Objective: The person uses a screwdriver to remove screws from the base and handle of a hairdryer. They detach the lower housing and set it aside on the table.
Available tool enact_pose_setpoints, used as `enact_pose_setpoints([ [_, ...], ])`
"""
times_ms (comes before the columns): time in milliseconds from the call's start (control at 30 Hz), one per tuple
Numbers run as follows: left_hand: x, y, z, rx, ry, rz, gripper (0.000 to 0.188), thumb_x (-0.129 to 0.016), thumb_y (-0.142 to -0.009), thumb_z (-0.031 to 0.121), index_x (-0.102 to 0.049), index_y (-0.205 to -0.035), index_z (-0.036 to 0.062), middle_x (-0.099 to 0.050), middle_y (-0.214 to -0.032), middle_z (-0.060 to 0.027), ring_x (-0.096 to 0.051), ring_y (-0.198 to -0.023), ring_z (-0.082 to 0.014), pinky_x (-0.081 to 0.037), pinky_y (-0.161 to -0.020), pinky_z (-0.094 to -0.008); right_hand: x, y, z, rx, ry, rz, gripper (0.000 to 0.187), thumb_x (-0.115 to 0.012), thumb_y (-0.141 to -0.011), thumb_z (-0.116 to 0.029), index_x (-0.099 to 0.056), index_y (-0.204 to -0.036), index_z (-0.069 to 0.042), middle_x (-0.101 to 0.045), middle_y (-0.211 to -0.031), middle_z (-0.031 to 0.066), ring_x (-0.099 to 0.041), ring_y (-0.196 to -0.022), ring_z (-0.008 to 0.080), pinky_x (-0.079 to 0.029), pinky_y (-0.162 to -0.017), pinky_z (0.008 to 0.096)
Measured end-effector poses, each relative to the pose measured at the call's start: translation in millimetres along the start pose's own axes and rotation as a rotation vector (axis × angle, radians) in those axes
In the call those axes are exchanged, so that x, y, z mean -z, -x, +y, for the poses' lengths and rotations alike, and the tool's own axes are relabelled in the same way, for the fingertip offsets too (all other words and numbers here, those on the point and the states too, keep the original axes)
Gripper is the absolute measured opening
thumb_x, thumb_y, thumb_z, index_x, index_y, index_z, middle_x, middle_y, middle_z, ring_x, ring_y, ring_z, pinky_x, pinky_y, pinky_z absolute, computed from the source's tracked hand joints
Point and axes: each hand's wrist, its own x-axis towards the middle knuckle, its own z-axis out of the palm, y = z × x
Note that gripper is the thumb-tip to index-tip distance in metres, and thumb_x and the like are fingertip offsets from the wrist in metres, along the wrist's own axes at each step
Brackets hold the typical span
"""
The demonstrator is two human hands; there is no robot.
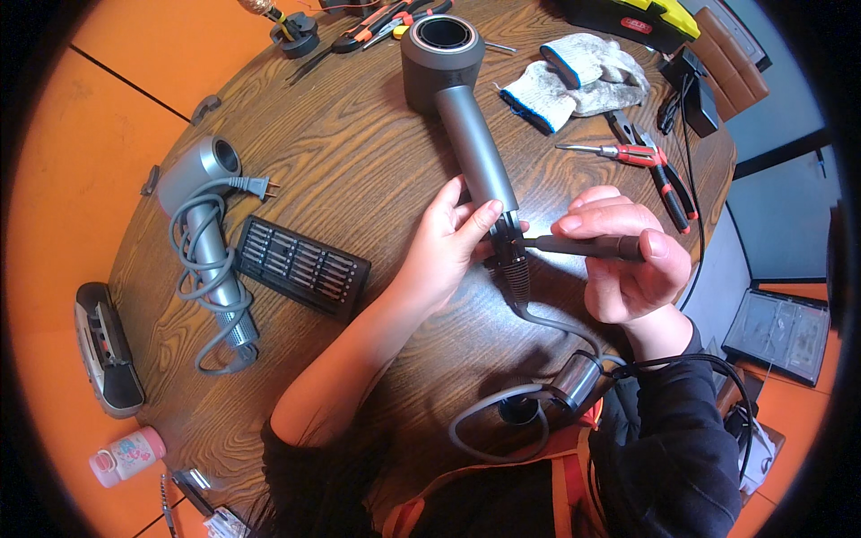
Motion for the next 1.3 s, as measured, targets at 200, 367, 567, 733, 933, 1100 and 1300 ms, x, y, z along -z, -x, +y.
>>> enact_pose_setpoints([
  [200,-0.7,-0.9,-1.1,-0.018,0.052,-0.022,0.036,-0.051,-0.088,0.016,-0.035,-0.118,0.0045,-0.057,-0.094,-0.0096,-0.06,-0.088,-0.0208,-0.05,-0.074,-0.0303,4.8,-2.5,-0.5,0.081,0.075,-0.011,0.05,-0.07,-0.069,-0.004,-0.046,-0.112,-0.012,-0.058,-0.095,0.0112,-0.058,-0.077,0.0227,-0.046,-0.073,0.0378],
  [367,-0.2,0.4,1.0,0.005,0.013,-0.013,0.035,-0.05,-0.088,0.015,-0.035,-0.118,0.0039,-0.056,-0.094,-0.0101,-0.06,-0.089,-0.0208,-0.051,-0.074,-0.0302,2.5,-1.1,-2.5,0.03,0.062,-0.01,0.049,-0.065,-0.069,0.002,-0.046,-0.113,-0.011,-0.06,-0.096,0.0135,-0.059,-0.082,0.0246,-0.043,-0.079,0.042],
  [567,-2.0,0.1,1.5,-0.006,0.053,-0.017,0.035,-0.05,-0.088,0.015,-0.035,-0.118,0.0041,-0.057,-0.094,-0.0105,-0.06,-0.089,-0.0207,-0.05,-0.075,-0.0307,1.4,-6.5,0.7,0.112,0.095,0.029,0.043,-0.066,-0.068,0.002,-0.052,-0.108,-0.009,-0.059,-0.094,0.013,-0.058,-0.079,0.0244,-0.046,-0.072,0.0378],
  [733,-2.5,1.3,2.6,0.018,0.028,0.018,0.035,-0.05,-0.088,0.014,-0.035,-0.119,0.0042,-0.057,-0.093,-0.0102,-0.06,-0.089,-0.0205,-0.05,-0.075,-0.0304,1.1,-6.1,-2.5,0.024,0.095,0.014,0.044,-0.063,-0.071,0.004,-0.051,-0.111,-0.01,-0.058,-0.093,0.0139,-0.058,-0.076,0.0242,-0.047,-0.066,0.0336],
  [933,-0.8,-0.5,0.0,-0.005,0.023,-0.008,0.036,-0.05,-0.088,0.016,-0.035,-0.119,0.0045,-0.058,-0.093,-0.0091,-0.061,-0.089,-0.0194,-0.05,-0.073,-0.0289,4.3,-4.8,1.1,0.012,-0.021,0.048,0.041,-0.062,-0.073,0.004,-0.045,-0.108,-0.01,-0.059,-0.095,0.0168,-0.059,-0.077,0.0257,-0.048,-0.066,0.0351],
  [1100,0.8,0.0,-1.0,-0.002,-0.005,-0.008,0.037,-0.05,-0.089,0.017,-0.035,-0.119,0.0047,-0.058,-0.093,-0.0086,-0.06,-0.089,-0.0183,-0.049,-0.072,-0.0276,7.4,-4.6,-1.9,-0.062,-0.112,-0.036,0.038,-0.054,-0.077,0.008,-0.041,-0.11,-0.008,-0.059,-0.094,0.021,-0.061,-0.08,0.0286,-0.049,-0.068,0.0344],
  [1300,0.1,-1.9,-1.5,0.011,0.039,-0.004,0.04,-0.051,-0.088,0.017,-0.034,-0.121,0.0045,-0.058,-0.095,-0.0089,-0.059,-0.09,-0.0178,-0.048,-0.076,-0.0292,4.5,-2.2,0.5,-0.11,-0.084,0.016,0.054,-0.048,-0.078,0.012,-0.023,-0.123,-0.005,-0.051,-0.105,0.0262,-0.06,-0.088,0.0304,-0.051,-0.074,0.0347],
])
